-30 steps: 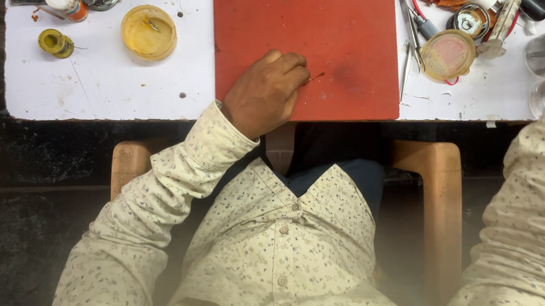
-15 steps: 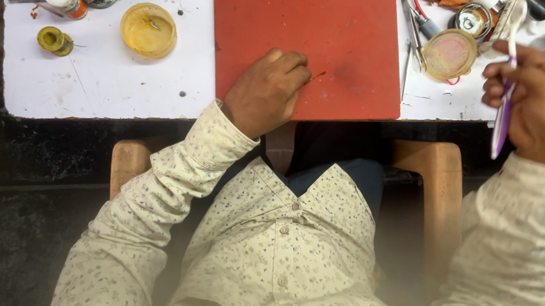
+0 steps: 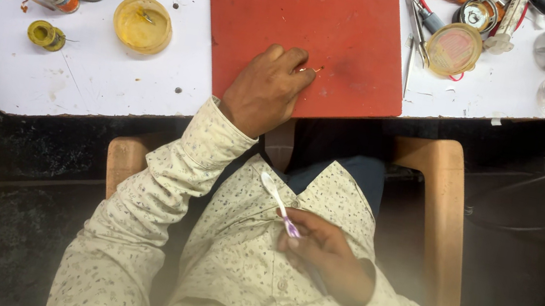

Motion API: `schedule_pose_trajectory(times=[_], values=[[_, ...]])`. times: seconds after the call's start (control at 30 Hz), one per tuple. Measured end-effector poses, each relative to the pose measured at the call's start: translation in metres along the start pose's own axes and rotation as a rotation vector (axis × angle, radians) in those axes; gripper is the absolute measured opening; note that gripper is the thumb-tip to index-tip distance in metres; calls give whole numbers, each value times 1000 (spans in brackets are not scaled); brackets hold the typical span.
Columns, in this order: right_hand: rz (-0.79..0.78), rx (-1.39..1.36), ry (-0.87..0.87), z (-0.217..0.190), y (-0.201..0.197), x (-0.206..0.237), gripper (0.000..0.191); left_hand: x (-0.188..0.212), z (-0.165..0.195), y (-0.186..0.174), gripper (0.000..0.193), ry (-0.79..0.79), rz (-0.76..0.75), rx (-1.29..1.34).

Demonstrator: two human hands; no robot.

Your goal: The person uses a hot air gun and tweezers to heat and position a small electronic component on a red mat. They then clean the component with a toothbrush and handle a disassembled mobile phone and a metal ruler on the workbench.

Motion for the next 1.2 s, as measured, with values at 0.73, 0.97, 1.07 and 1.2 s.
schedule_pose_trajectory(times=[0.73, 0.97, 1.07, 1.2], values=[[624, 1228, -1194, -117, 13, -21, 41, -2, 2, 2, 16, -6, -24, -7], [740, 1336, -1242, -113, 20, -24, 30, -3, 4, 1, 18, -6, -13, 37], [828, 1458, -1262, -113, 19, -27, 31, -3, 3, 3, 17, 5, -24, 4], [903, 1614, -1275, -121, 11, -31, 30, -1, 1, 5, 18, 16, -15, -2]])
Point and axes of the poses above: each hand's wrist, its own x-axis away from the middle knuckle, its own y-axis out of the palm, z = x × y, the point moved 3 cm from there along -x, towards the middle knuckle, and after that the axes turned 13 degrees about z, right-handed, at the moved point
